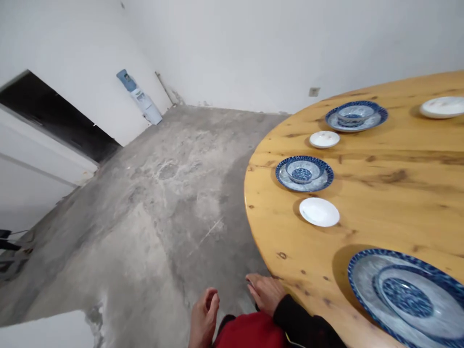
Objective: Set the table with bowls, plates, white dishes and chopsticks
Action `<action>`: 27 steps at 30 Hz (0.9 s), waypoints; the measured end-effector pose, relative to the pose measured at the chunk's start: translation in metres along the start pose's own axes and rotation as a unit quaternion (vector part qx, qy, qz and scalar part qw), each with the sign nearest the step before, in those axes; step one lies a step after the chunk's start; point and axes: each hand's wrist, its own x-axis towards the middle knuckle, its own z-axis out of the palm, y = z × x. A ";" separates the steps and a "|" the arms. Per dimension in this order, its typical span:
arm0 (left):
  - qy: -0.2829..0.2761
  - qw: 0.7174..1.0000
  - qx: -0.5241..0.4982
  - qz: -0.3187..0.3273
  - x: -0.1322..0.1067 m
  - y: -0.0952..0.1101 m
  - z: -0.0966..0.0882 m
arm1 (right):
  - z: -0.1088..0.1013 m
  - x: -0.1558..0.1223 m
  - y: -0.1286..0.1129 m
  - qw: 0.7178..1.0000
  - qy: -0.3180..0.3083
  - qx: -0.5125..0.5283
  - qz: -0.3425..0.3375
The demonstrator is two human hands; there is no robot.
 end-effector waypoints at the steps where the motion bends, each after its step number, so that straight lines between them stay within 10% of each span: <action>1: -0.005 1.000 0.005 0.000 0.011 0.005 -0.005 | -0.004 0.012 0.000 1.000 0.008 -0.003 -0.002; 13: -0.146 0.981 0.104 0.078 0.158 0.066 -0.042 | -0.037 0.107 0.017 0.995 0.089 0.032 0.041; 27: -0.174 0.955 0.132 0.200 0.429 0.121 -0.135 | -0.103 0.295 -0.016 0.969 0.175 0.050 0.167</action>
